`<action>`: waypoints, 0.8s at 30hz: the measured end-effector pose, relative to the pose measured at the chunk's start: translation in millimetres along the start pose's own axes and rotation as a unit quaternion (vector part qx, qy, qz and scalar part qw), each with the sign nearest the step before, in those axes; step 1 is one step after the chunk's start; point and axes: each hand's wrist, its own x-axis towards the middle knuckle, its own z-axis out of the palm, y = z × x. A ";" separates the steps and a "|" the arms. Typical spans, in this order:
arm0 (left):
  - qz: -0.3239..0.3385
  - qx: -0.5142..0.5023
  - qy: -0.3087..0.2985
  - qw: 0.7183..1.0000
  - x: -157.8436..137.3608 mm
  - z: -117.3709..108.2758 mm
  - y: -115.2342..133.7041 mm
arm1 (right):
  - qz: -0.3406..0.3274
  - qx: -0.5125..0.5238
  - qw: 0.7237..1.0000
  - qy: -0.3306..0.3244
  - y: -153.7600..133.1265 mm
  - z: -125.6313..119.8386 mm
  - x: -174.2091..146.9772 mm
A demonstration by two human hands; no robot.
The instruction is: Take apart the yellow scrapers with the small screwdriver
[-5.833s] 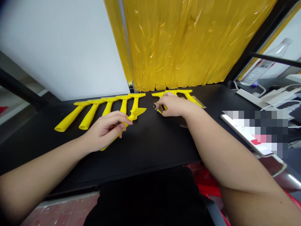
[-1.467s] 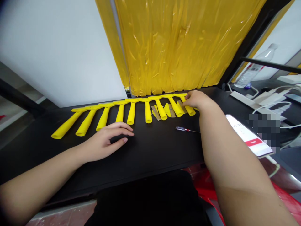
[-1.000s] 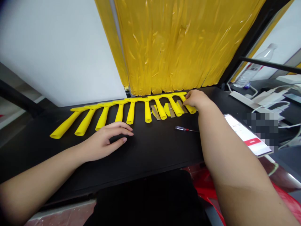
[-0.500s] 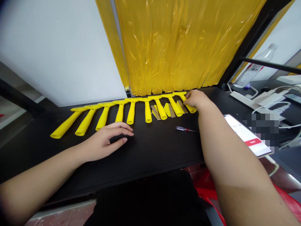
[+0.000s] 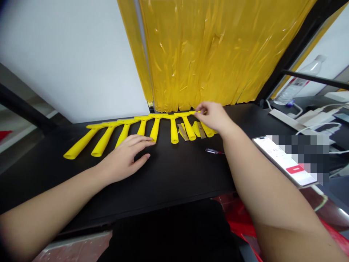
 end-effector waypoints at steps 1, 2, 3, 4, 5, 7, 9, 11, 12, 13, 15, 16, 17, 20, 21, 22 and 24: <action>-0.007 0.021 0.004 1.000 0.5 -0.3 0.5 | -0.044 0.027 0.998 -0.029 -14.9 5.4 -5.2; -0.011 0.039 0.010 0.999 0.9 -0.9 1.0 | -0.090 0.045 0.993 -0.054 -29.7 11.2 -10.6; -0.013 0.055 0.019 0.998 1.5 -1.8 1.1 | -0.136 0.050 0.987 -0.075 -43.6 17.3 -16.1; -0.015 0.068 0.030 0.997 2.3 -2.8 0.5 | -0.183 0.043 0.978 -0.091 -56.5 23.3 -21.3; -0.020 0.078 0.042 0.996 3.2 -3.6 -1.1 | -0.217 0.034 0.971 -0.097 -67.8 29.1 -26.0; -0.045 0.096 0.054 0.993 5.7 -4.2 -7.0 | -0.265 0.019 0.958 -0.109 -86.1 40.2 -32.9; -0.088 0.112 0.032 0.989 8.3 -3.1 -15.4 | -0.287 0.000 0.950 -0.126 -99.6 50.7 -35.6; -0.122 0.118 -0.012 0.985 10.1 -1.0 -23.1 | -0.280 -0.019 0.949 -0.142 -110.2 61.4 -34.2; -0.128 0.119 -0.029 0.984 10.4 -0.1 -26.0 | -0.270 -0.025 0.951 -0.147 -114.8 66.9 -32.4; -0.128 0.118 -0.040 0.984 10.2 0.7 -27.9 | -0.258 -0.029 0.954 -0.150 -119.1 72.4 -30.2; -0.115 0.117 -0.046 0.985 8.5 1.0 -28.9 | -0.234 -0.036 0.959 -0.157 -126.5 82.8 -25.8; -0.107 0.118 -0.043 0.986 7.2 0.6 -28.3 | -0.224 -0.041 0.960 -0.162 -129.5 87.3 -24.2; -0.100 0.119 -0.040 0.987 5.7 -0.2 -27.3 | -0.217 -0.046 0.960 -0.168 -131.9 91.1 -23.3; -0.091 0.125 -0.032 0.987 2.2 -3.6 -24.4 | -0.211 -0.047 0.959 -0.184 -136.4 96.9 -24.8; -0.092 0.126 -0.032 0.987 1.7 -4.7 -24.3 | -0.211 -0.043 0.958 -0.189 -137.2 97.0 -26.4; -0.093 0.127 -0.031 0.987 1.5 -5.5 -24.8 | -0.211 -0.039 0.958 -0.193 -137.8 96.3 -28.0; -0.095 0.126 -0.027 0.987 2.2 -6.2 -27.9 | -0.213 -0.038 0.956 -0.199 -138.5 93.6 -31.1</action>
